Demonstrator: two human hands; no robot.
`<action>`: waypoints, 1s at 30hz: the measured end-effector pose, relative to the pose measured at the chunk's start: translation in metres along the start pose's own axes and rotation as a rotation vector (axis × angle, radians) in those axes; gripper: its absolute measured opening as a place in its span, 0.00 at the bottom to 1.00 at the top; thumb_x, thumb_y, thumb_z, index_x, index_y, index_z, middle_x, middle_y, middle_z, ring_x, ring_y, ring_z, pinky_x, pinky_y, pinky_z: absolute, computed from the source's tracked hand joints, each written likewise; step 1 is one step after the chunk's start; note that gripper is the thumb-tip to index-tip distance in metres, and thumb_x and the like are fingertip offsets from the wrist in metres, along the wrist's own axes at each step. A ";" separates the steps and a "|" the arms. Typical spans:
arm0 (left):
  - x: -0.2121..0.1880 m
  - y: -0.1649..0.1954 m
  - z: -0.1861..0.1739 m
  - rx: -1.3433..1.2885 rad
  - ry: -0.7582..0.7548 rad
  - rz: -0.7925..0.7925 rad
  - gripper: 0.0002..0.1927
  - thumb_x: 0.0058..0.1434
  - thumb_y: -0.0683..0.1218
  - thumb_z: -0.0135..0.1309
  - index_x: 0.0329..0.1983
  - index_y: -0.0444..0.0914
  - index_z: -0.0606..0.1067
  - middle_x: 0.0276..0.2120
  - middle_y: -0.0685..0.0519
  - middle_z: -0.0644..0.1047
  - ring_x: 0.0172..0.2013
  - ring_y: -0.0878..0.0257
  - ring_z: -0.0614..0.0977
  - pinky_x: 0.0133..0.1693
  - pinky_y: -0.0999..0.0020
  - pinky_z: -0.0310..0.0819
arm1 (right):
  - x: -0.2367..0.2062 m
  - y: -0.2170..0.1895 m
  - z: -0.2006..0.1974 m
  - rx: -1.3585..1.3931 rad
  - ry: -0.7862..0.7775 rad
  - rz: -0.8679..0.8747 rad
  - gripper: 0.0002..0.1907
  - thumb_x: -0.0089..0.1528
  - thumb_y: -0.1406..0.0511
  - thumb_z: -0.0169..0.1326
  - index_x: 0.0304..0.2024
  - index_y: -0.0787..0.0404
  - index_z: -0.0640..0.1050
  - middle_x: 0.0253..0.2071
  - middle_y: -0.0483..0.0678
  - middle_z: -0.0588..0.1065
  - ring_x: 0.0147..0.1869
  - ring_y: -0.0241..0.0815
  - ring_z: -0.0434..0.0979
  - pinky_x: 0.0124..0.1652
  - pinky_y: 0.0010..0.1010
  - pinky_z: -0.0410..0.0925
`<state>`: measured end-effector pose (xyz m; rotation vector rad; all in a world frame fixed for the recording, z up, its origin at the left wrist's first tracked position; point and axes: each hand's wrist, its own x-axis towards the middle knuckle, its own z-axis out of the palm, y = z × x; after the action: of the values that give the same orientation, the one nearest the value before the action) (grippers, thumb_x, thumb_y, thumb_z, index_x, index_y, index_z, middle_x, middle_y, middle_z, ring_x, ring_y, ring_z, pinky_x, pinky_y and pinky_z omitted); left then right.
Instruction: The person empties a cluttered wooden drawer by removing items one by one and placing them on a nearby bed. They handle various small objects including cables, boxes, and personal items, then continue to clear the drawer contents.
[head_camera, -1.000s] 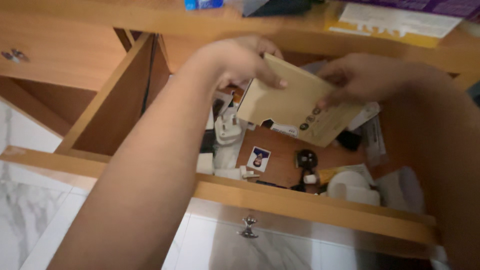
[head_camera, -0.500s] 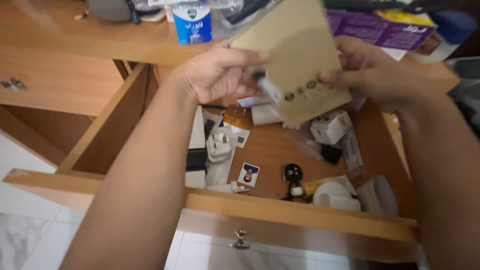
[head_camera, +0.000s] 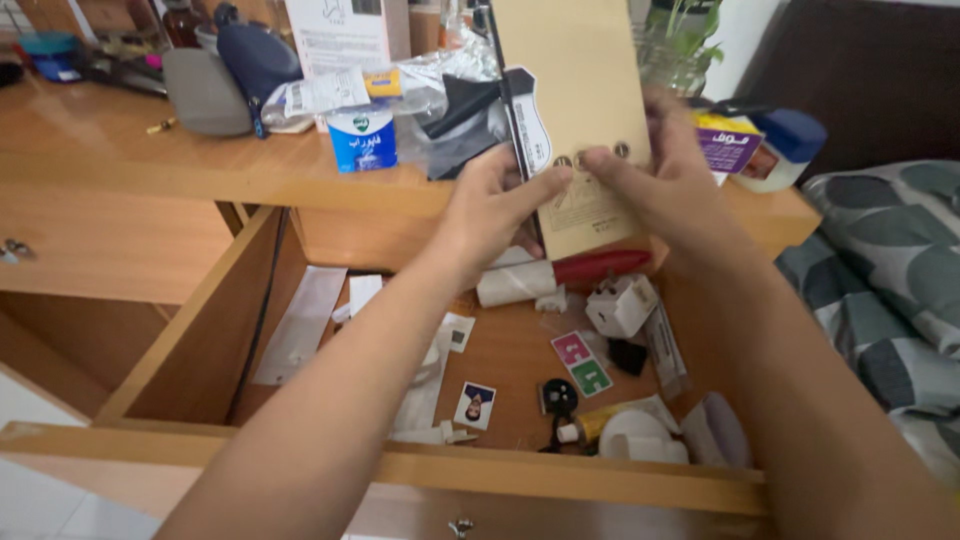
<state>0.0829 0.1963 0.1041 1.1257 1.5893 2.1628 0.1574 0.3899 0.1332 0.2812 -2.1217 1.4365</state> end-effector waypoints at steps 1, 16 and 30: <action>-0.001 0.002 0.003 -0.049 0.019 0.012 0.17 0.64 0.49 0.58 0.50 0.34 0.75 0.33 0.52 0.82 0.25 0.67 0.83 0.20 0.72 0.77 | -0.001 -0.006 -0.003 -0.055 -0.009 -0.088 0.48 0.60 0.56 0.66 0.72 0.61 0.52 0.62 0.58 0.67 0.65 0.46 0.74 0.57 0.36 0.74; 0.003 0.006 0.019 -0.170 0.013 0.144 0.35 0.65 0.55 0.55 0.73 0.43 0.60 0.49 0.56 0.78 0.50 0.67 0.78 0.49 0.67 0.69 | -0.019 -0.021 0.021 0.060 0.133 -0.356 0.25 0.73 0.69 0.57 0.70 0.62 0.67 0.68 0.55 0.73 0.72 0.49 0.75 0.70 0.44 0.70; 0.015 0.004 0.010 -0.397 0.089 0.073 0.23 0.65 0.47 0.58 0.61 0.38 0.69 0.53 0.52 0.79 0.52 0.64 0.80 0.51 0.64 0.77 | -0.023 -0.028 0.024 0.815 0.273 -0.111 0.24 0.68 0.66 0.55 0.65 0.64 0.66 0.59 0.50 0.74 0.64 0.44 0.76 0.65 0.39 0.70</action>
<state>0.0810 0.2109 0.1151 0.9846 1.0893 2.4602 0.1819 0.3539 0.1363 0.4590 -1.2045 2.0700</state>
